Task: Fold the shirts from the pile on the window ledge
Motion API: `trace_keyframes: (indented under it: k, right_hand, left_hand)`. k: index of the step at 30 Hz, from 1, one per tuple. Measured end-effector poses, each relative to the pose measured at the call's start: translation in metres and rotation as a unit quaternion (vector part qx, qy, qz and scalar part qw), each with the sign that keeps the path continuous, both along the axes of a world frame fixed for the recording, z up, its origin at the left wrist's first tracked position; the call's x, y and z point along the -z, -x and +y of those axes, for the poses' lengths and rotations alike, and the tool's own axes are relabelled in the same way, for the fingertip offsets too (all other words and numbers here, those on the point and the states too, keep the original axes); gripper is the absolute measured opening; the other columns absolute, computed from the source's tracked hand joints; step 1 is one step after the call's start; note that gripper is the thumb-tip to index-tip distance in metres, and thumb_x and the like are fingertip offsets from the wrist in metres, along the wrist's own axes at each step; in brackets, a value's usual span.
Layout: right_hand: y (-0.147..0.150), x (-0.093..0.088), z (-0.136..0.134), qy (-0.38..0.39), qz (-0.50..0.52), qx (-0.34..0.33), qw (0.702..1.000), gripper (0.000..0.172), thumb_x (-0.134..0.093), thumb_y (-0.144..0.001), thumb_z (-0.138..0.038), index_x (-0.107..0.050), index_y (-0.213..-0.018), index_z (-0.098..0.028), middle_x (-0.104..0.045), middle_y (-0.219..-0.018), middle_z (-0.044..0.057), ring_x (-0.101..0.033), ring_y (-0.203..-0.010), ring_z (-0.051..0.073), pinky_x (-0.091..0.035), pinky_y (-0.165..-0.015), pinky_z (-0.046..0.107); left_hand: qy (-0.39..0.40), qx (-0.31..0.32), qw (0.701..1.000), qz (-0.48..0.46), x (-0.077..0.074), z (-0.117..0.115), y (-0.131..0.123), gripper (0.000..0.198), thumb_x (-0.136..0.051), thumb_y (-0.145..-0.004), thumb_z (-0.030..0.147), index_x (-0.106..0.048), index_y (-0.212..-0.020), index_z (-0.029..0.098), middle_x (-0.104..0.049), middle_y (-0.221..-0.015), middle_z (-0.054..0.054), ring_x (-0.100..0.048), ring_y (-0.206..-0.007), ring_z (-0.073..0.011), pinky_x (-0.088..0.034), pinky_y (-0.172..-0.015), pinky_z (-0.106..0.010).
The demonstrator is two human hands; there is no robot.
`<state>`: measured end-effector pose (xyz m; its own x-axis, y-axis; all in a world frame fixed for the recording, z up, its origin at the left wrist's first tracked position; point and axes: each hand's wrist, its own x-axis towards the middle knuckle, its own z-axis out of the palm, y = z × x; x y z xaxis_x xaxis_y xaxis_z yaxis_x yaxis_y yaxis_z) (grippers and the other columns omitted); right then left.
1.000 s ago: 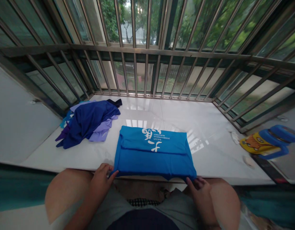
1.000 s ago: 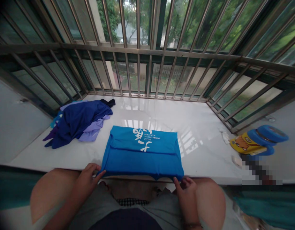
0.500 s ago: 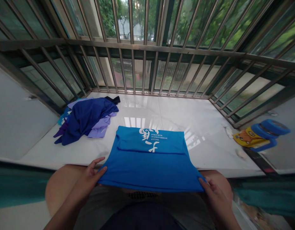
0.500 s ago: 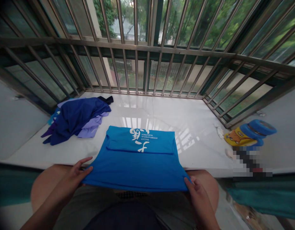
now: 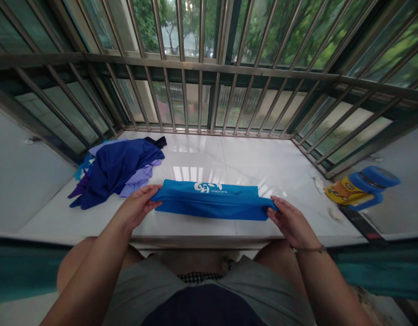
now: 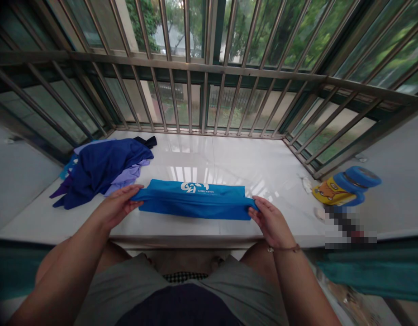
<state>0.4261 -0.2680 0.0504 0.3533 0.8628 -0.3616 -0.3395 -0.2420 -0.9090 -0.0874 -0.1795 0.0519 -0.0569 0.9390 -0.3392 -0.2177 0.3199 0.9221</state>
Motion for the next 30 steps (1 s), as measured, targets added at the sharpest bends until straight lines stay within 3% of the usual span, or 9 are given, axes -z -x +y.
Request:
trace_keyframes:
  k: [3, 6, 10, 15, 18, 22, 26, 28, 30]
  right_hand:
    - [0.0, -0.003, 0.042, -0.013, 0.011, -0.032, 0.999, 0.044, -0.092, -0.077, -0.035, -0.074, -0.115, -0.024, -0.08, -0.097, 0.004, -0.079, -0.087, 0.02, -0.069, -0.09, 0.037]
    - [0.008, 0.006, 0.073, -0.055, -0.02, -0.074, 0.996, 0.053, -0.086, -0.083, -0.043, -0.067, -0.13, -0.025, -0.079, -0.125, 0.009, -0.079, -0.109, 0.024, -0.066, -0.103, 0.043]
    - [0.018, 0.036, 0.091, -0.088, -0.216, -0.1, 0.967, 0.071, -0.073, -0.091, -0.054, -0.051, -0.153, -0.028, -0.068, -0.15, 0.013, -0.07, -0.131, 0.028, -0.058, -0.114, 0.051]
    - [0.018, 0.08, 0.084, -0.098, -0.573, -0.196, 0.79, 0.055, -0.059, -0.099, -0.048, -0.063, -0.146, -0.019, -0.065, -0.153, 0.017, -0.058, -0.145, 0.035, -0.04, -0.127, 0.059]
    - [0.017, 0.093, 0.078, -0.083, -0.656, -0.214, 0.719, 0.055, -0.05, -0.106, -0.047, -0.061, -0.151, -0.018, -0.056, -0.164, 0.019, -0.049, -0.153, 0.039, -0.034, -0.128, 0.065]
    - [0.011, 0.089, 0.086, -0.034, -0.699, -0.237, 0.674, 0.058, -0.046, -0.109, -0.051, -0.055, -0.158, -0.02, -0.049, -0.17, 0.018, -0.041, -0.158, 0.043, -0.032, -0.125, 0.073]
    - [-0.005, 0.068, 0.111, -0.048, -0.707, -0.3, 0.639, 0.059, -0.06, -0.103, -0.048, -0.06, -0.152, -0.016, -0.06, -0.158, 0.022, -0.056, -0.144, 0.039, -0.041, -0.121, 0.057]
    - [-0.01, 0.056, 0.123, -0.031, -0.7, -0.328, 0.634, 0.057, -0.068, -0.098, -0.046, -0.064, -0.146, -0.015, -0.069, -0.143, 0.021, -0.065, -0.13, 0.036, -0.048, -0.113, 0.048]
    - [-0.012, 0.043, 0.132, 0.006, -0.678, -0.36, 0.641, 0.049, -0.073, -0.095, -0.043, -0.069, -0.137, -0.018, -0.077, -0.123, 0.016, -0.071, -0.112, 0.031, -0.052, -0.099, 0.04]
  left_hand:
    - [-0.012, -0.007, 1.0, -0.013, 0.001, 0.039, -0.016, 0.034, -0.083, -0.087, 0.029, -0.072, -0.116, 0.015, -0.081, -0.102, -0.009, -0.08, -0.083, -0.0175, -0.068, -0.084, -0.033]
    - [-0.053, -0.014, 0.998, 0.025, 0.014, 0.067, -0.035, 0.041, -0.076, -0.095, 0.037, -0.064, -0.13, 0.019, -0.081, -0.122, -0.013, -0.081, -0.106, -0.0225, -0.066, -0.094, -0.038]
    - [-0.116, 0.043, 0.957, 0.262, 0.049, 0.077, -0.045, 0.046, -0.068, -0.096, 0.039, -0.06, -0.137, 0.021, -0.076, -0.138, -0.017, -0.072, -0.13, -0.0292, -0.056, -0.114, -0.051]
    - [-0.245, 0.122, 0.797, 0.539, 0.091, 0.051, -0.037, 0.041, -0.056, -0.099, 0.038, -0.07, -0.13, 0.016, -0.07, -0.148, -0.02, -0.064, -0.14, -0.037, -0.043, -0.126, -0.058]
    - [-0.272, 0.116, 0.748, 0.594, 0.103, 0.032, -0.035, 0.048, -0.049, -0.104, 0.041, -0.068, -0.139, 0.013, -0.062, -0.158, -0.023, -0.059, -0.146, -0.0381, -0.041, -0.127, -0.058]
    - [-0.233, 0.153, 0.71, 0.647, 0.097, 0.035, -0.032, 0.051, -0.052, -0.104, 0.041, -0.063, -0.148, 0.016, -0.056, -0.164, -0.022, -0.053, -0.151, -0.0401, -0.036, -0.128, -0.063]
    - [-0.214, 0.277, 0.686, 0.637, 0.071, 0.075, -0.025, 0.069, -0.068, -0.093, 0.041, -0.055, -0.157, 0.02, -0.047, -0.171, -0.02, -0.037, -0.163, -0.0405, -0.029, -0.129, -0.065]
    - [-0.207, 0.324, 0.68, 0.624, 0.056, 0.1, -0.023, 0.085, -0.081, -0.081, 0.044, -0.055, -0.158, 0.021, -0.05, -0.169, -0.022, -0.04, -0.16, -0.0427, -0.03, -0.129, -0.062]
    - [-0.191, 0.356, 0.672, 0.621, 0.044, 0.123, -0.025, 0.095, -0.093, -0.064, 0.047, -0.062, -0.15, 0.021, -0.064, -0.155, -0.023, -0.057, -0.146, -0.045, -0.04, -0.122, -0.056]
